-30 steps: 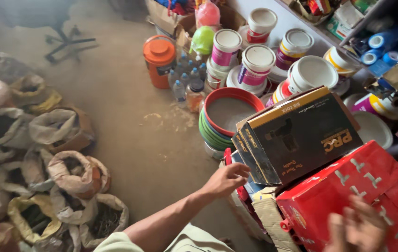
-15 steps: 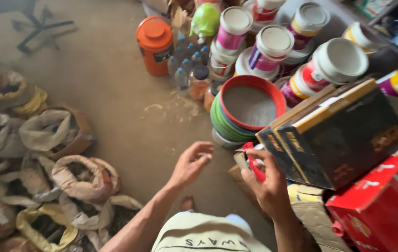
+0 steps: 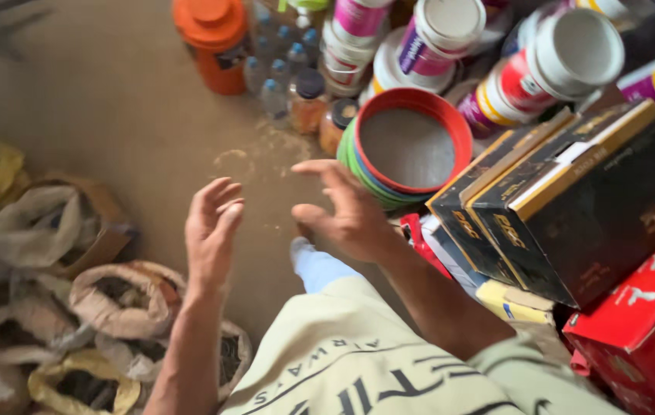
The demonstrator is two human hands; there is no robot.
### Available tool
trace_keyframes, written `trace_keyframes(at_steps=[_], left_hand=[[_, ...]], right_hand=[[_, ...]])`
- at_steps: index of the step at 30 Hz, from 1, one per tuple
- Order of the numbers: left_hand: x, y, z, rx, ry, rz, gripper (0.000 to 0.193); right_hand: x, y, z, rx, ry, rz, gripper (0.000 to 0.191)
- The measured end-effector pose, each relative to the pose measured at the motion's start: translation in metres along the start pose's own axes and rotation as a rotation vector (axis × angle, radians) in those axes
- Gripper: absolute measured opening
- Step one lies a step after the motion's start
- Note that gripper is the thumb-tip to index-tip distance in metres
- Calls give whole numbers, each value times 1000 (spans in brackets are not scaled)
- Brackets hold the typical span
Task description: The person picks up red product boxes one at a time from the counter, opens and reorients some of them, and arranges them inside a larger cardboard box. After filling the box, the person folds the flaps closed, carries the packed box into a storage area, and picks up a round sieve.
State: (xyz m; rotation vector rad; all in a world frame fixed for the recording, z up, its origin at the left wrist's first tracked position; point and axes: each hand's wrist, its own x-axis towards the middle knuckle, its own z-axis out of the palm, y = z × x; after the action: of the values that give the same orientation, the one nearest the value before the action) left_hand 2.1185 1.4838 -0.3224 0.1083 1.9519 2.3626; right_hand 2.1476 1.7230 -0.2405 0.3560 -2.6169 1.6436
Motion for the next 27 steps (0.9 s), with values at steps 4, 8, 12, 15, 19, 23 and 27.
trace_keyframes(at_steps=[4, 8, 12, 15, 19, 23, 27], left_hand=[[74, -15, -2, -30, -44, -48, 46], [166, -18, 10, 10, -179, -88, 46], [251, -22, 19, 65, -273, -178, 46], [289, -32, 16, 60, -273, -253, 45], [352, -56, 13, 99, -306, -375, 41], [415, -76, -1, 76, -434, -452, 42], [491, -82, -13, 175, -549, -538, 42]], right_hand=[[68, 28, 1, -74, -19, -29, 53], [141, 51, -17, -63, 46, -36, 53], [210, 70, -36, -10, 38, 74, 53], [246, 79, -42, -30, -42, 84, 52], [296, 94, -47, -84, -173, 141, 55], [330, 123, -29, -195, -265, 383, 62], [349, 189, -1, -80, -92, 580, 61]])
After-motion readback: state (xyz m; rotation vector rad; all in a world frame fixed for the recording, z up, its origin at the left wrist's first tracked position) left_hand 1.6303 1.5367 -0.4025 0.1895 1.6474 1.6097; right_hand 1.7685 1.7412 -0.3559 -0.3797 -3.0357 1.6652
